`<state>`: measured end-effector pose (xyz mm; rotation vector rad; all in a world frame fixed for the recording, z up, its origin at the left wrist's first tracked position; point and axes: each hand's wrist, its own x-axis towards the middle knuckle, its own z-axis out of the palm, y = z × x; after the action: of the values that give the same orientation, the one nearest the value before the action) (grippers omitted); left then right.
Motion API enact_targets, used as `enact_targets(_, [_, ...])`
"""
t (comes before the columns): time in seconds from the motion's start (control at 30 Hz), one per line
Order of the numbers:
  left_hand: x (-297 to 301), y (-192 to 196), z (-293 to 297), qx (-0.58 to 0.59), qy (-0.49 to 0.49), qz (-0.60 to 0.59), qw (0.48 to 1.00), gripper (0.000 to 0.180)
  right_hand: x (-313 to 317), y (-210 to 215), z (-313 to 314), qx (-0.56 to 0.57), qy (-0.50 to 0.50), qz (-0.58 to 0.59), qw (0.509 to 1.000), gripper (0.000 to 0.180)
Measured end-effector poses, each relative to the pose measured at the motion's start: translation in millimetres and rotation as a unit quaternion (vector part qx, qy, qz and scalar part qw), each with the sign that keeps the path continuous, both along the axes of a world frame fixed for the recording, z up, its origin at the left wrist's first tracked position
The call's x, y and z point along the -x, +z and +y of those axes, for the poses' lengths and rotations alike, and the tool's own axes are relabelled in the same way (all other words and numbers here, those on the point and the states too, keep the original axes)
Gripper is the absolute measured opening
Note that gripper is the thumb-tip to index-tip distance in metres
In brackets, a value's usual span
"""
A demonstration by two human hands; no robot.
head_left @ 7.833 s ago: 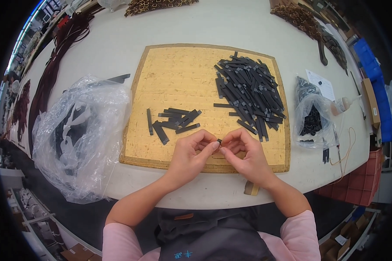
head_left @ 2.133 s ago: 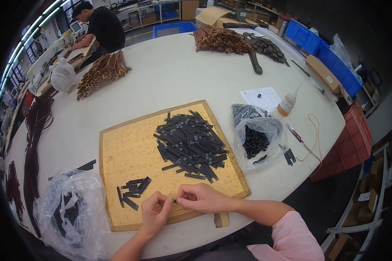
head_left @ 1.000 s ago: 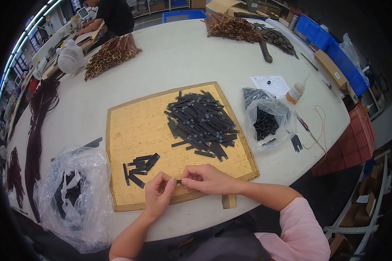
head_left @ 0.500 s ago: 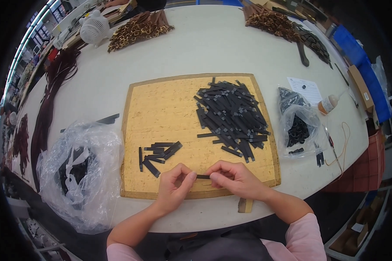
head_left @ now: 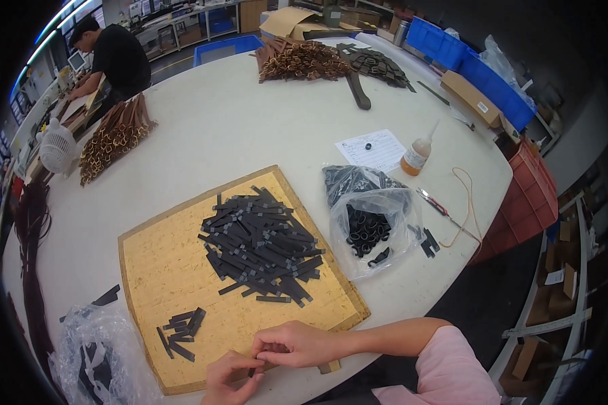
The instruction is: Assembling small leather strips with plastic loops at a workshop workbench.
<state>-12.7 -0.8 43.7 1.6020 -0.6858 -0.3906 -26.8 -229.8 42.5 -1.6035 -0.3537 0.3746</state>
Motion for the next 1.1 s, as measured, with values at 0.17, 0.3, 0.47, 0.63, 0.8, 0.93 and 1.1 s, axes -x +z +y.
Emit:
enact_targets(0.17, [-10.6, 14.2, 6.7, 0.008, -0.080, 0.222, 0.972, 0.016, -0.4, 2.3, -6.5, 0.004, 0.049, -0.014, 0.999, 0.011])
enact_targets(0.3, [-9.3, 4.1, 2.3, -0.025, -0.099, 0.133, 0.986, 0.013, 8.4, -6.6, -1.2, 0.053, 0.026, -0.098, 0.993, 0.009])
enact_targets(0.47, [-11.0, 0.0, -0.9, -0.035, -0.082, 0.141, 0.986, 0.009, 8.1, -13.2, -1.2, 0.066, 0.010, -0.112, 0.991, 0.010])
enact_targets(0.63, [-11.0, 2.7, -2.7, -0.024, -0.066, 0.174, 0.982, 0.007, 4.8, -16.1, -1.6, 0.082, 0.022, -0.096, 0.992, 0.014])
enact_targets(0.8, [-7.5, -2.9, -2.5, -0.062, -0.031, 0.103, 0.992, 0.004, 1.0, -2.1, -6.0, 0.094, 0.049, -0.078, 0.991, 0.025])
enact_targets(0.93, [-11.6, 11.1, -10.4, -0.071, -0.020, 0.010, 0.997, 0.005, 0.9, -8.2, -6.9, 0.090, 0.065, -0.087, 0.990, 0.036])
enact_targets(1.1, [-9.9, 16.8, -10.2, -0.097, -0.002, -0.062, 0.993, 0.007, -0.5, -8.8, -5.6, 0.078, 0.066, -0.064, 0.993, 0.039])
